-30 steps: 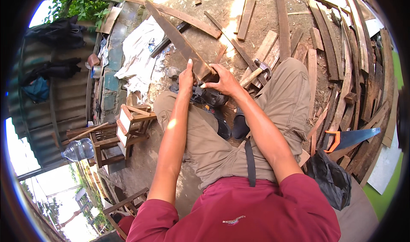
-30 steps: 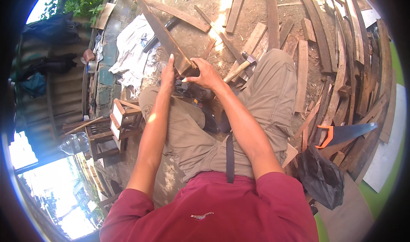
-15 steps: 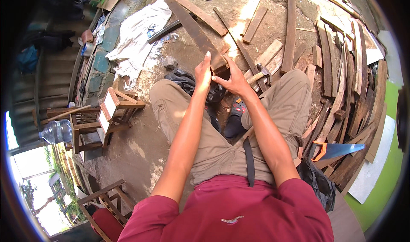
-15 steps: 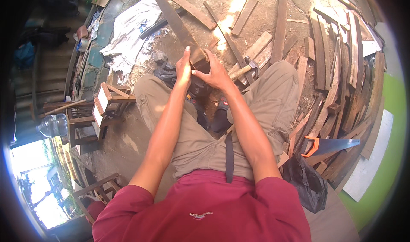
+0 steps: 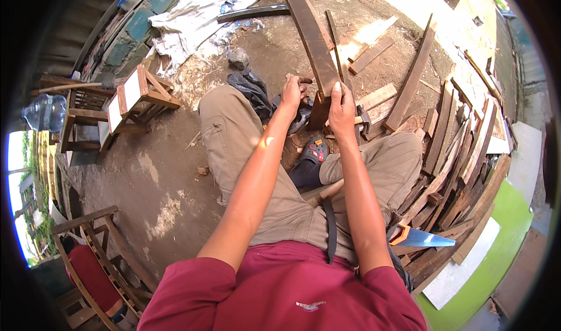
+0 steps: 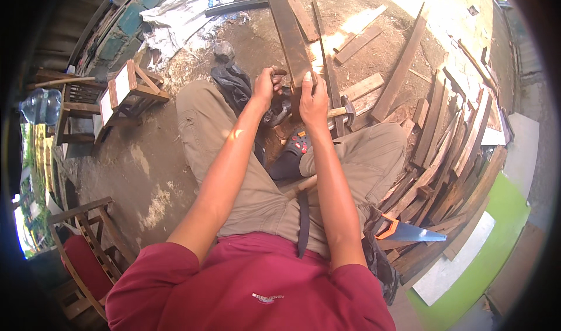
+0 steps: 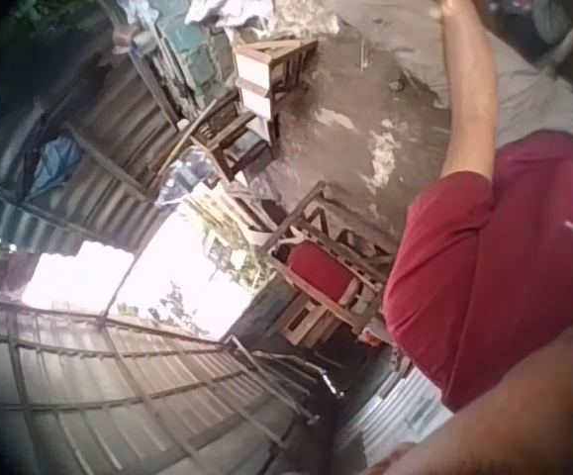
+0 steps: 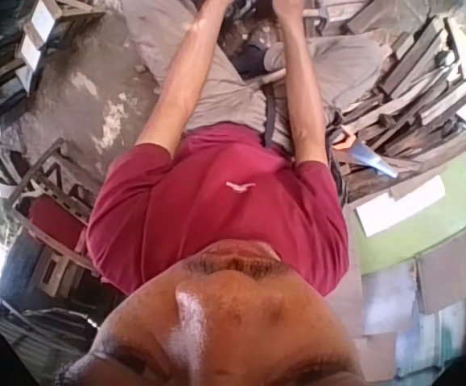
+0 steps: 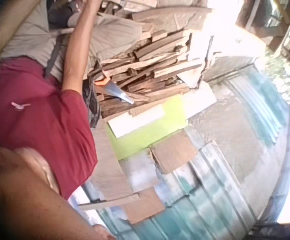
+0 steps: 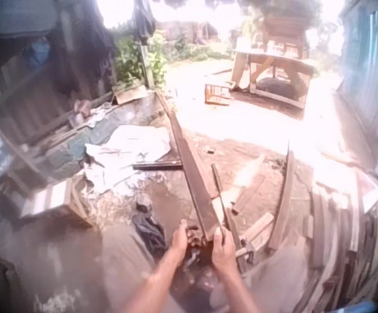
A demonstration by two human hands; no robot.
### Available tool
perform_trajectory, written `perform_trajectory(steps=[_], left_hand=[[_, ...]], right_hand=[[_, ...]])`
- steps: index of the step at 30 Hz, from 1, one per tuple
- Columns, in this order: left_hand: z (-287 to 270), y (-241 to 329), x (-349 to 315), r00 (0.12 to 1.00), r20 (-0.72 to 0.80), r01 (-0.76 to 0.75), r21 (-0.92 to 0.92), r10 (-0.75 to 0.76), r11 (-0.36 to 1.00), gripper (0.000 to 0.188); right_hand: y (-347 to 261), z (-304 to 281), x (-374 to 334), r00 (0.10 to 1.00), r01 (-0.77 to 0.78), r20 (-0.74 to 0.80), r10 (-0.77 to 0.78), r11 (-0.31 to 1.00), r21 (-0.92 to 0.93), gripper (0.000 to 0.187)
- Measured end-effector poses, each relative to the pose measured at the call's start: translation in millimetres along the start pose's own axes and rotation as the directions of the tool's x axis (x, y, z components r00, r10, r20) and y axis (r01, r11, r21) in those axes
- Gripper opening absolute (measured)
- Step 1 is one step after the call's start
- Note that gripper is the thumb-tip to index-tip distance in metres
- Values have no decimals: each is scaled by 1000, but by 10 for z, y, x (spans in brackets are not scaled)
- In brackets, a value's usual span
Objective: The person sits on the ground and uses a hand saw to cut a long metal bar. They position the bar on a wooden support and saw through it repeatedly.
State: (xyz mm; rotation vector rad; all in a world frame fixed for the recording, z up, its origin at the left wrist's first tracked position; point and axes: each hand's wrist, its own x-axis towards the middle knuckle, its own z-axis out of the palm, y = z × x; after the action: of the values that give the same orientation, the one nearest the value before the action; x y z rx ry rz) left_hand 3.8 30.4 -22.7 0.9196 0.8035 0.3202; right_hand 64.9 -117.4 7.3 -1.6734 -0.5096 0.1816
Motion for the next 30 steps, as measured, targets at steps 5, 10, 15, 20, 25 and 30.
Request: perform_trajectory(steps=[5, 10, 15, 20, 25, 30], left_hand=[[-24, -323, 90, 945, -321, -32, 125, 71, 992, 33], [175, -289, 10, 859, -445, -207, 151, 253, 967, 27], [178, -142, 48, 881, -385, -273, 63, 275, 960, 23], [121, -54, -119, 976, -215, 11, -139, -41, 990, 24], [157, -121, -186, 987, -140, 22, -352, -76, 936, 33], [126, -214, -199, 999, -26, 23, -307, -32, 951, 35]], right_hand=[[58, -16, -4, 992, -107, 63, 105, 994, 26, 49], [-63, -104, -37, 989, -109, 97, 111, 994, -26, 49], [-228, -33, -58, 991, -115, 55, 120, 991, -74, 50], [13, -91, -44, 984, -160, 68, 164, 985, -65, 51], [47, -108, -77, 969, -238, 71, 236, 971, 9, 48], [9, -46, -82, 966, -259, 34, 257, 952, 164, 46]])
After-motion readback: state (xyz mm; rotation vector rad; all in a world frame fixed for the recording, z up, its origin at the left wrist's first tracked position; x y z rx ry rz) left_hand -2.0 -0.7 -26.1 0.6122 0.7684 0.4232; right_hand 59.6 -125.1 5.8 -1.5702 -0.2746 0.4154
